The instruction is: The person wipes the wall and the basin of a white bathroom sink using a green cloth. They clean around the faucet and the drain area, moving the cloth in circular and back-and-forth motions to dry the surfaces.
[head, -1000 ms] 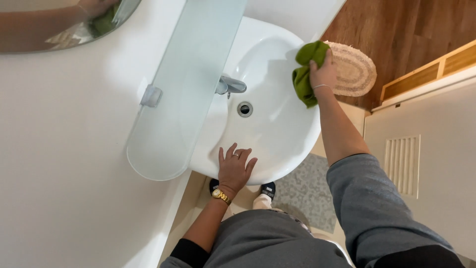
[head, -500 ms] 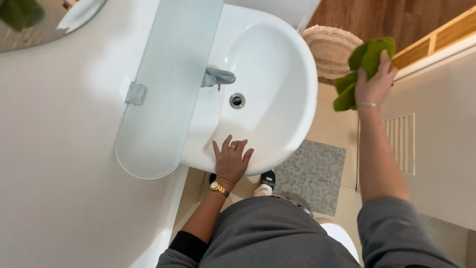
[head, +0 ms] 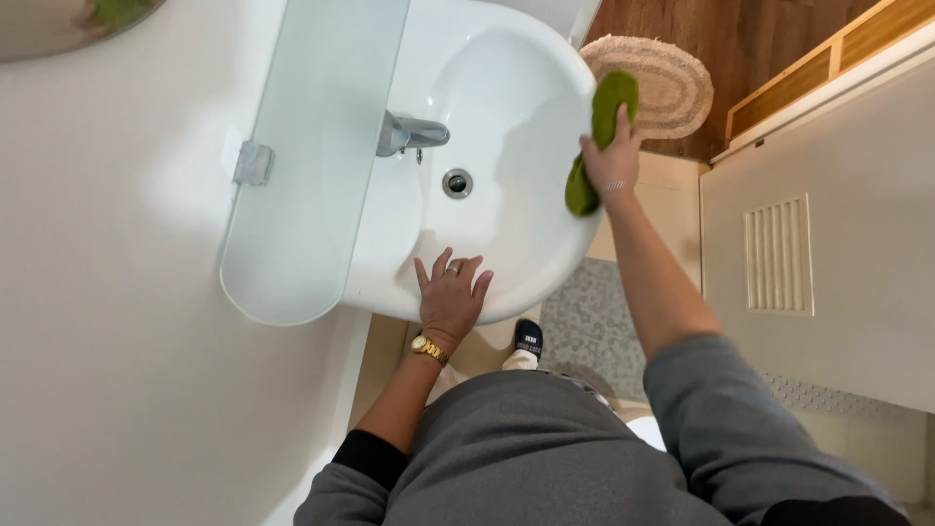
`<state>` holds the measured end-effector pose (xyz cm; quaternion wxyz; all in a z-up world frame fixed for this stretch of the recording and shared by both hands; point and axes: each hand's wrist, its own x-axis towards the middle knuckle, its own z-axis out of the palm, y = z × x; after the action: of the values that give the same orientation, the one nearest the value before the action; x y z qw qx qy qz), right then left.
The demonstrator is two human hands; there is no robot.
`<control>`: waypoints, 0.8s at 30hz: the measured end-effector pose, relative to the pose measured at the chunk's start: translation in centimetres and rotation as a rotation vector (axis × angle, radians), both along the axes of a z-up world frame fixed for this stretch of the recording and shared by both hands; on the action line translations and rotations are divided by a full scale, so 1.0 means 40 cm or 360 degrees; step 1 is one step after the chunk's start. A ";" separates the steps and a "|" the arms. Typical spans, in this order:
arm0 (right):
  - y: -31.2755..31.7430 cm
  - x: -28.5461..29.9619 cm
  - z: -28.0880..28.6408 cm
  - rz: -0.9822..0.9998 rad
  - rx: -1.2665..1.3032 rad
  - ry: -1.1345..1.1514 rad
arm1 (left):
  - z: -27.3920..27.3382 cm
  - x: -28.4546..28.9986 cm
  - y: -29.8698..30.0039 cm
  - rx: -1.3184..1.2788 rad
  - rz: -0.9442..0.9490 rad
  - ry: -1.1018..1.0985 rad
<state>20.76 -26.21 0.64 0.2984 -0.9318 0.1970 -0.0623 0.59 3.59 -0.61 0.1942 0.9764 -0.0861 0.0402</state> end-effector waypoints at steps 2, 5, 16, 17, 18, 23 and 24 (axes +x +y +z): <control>-0.026 0.061 0.014 -0.0095 0.0425 -0.0037 | 0.015 0.006 0.002 -0.0062 -0.0053 -0.0140; -0.019 0.016 0.056 -0.0267 0.0863 -0.0022 | 0.009 0.002 0.004 -0.0073 -0.0063 -0.0092; 0.270 -0.540 0.116 -0.0679 0.1721 -0.0061 | -0.022 0.001 -0.005 0.0002 -0.0048 0.0154; 0.318 -0.592 0.147 -0.0729 0.1855 0.0038 | -0.021 -0.002 -0.006 0.0025 -0.0043 0.0172; 0.322 -0.597 0.149 -0.0736 0.1858 0.0026 | -0.019 -0.001 -0.004 0.0026 -0.0055 0.0165; 0.302 -0.571 0.207 -0.0668 0.2309 0.0087 | -0.027 -0.006 0.000 0.0023 -0.0028 0.0122; 0.268 -0.519 0.220 -0.0650 0.2312 0.0096 | -0.025 -0.003 -0.001 0.0026 -0.0011 0.0117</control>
<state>-0.01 -15.49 9.42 0.8147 -0.4470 0.3654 0.0547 0.48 3.56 -1.60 0.1893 0.9785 -0.0825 0.0030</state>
